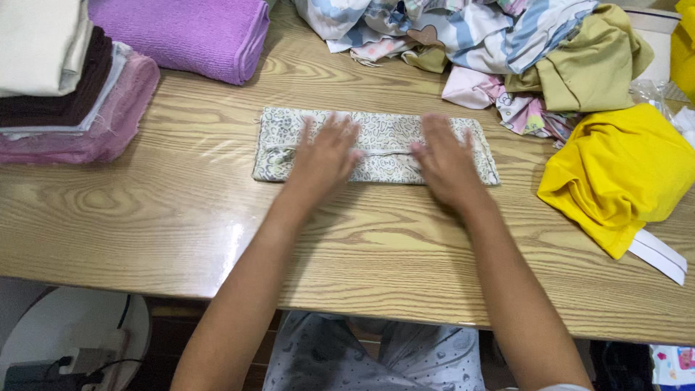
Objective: The person folds a patterned bedsheet on a wooden table, smoothing and aligning edges before stacking it with other folded linens. They then unfold a yellow sheet and begin folding it.
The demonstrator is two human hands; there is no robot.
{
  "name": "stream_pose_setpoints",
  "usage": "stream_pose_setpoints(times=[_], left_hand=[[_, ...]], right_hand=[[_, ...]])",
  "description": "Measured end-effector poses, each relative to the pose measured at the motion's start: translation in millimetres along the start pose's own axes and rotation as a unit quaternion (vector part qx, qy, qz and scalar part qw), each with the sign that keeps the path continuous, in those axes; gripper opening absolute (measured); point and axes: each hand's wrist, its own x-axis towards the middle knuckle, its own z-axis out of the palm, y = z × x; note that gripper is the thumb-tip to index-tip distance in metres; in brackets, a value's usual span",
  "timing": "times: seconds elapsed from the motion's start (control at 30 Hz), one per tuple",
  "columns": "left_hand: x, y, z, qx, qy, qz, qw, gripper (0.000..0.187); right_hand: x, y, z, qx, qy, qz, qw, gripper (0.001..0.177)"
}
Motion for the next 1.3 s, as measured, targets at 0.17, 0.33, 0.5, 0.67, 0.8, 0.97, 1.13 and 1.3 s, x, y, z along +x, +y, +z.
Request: stream_pose_setpoints(times=[0.17,0.33,0.5,0.67,0.8,0.97,1.13,1.3], left_hand=[[0,19,26,-0.017,0.013,0.087,0.996,0.054],[-6,7,35,-0.02,-0.038,0.016,0.999,0.055],[-5,3,35,-0.019,-0.05,-0.012,0.999,0.056],[-7,-7,29,-0.012,-0.077,-0.04,0.996,0.056],[-11,-24,19,-0.019,-0.097,-0.069,0.993,0.055],[-13,-37,9,-0.028,-0.114,-0.085,0.989,0.054],[-19,-39,-11,-0.075,-0.045,-0.077,0.993,0.046],[-22,-26,-48,-0.108,-0.022,-0.079,0.991,0.027]], right_hand=[[4,-31,22,0.003,-0.025,-0.092,0.995,0.065],[1,-30,29,-0.027,-0.064,-0.071,0.995,0.066],[4,-24,28,-0.03,-0.094,-0.033,0.995,0.068],[5,-3,19,-0.042,-0.113,0.0,0.993,0.069],[4,18,16,-0.045,-0.118,0.007,0.992,0.071],[7,39,16,-0.072,-0.124,0.018,0.99,0.069],[3,57,2,-0.014,-0.11,0.024,0.993,0.063],[-9,65,-32,0.081,-0.107,-0.012,0.991,0.052]])
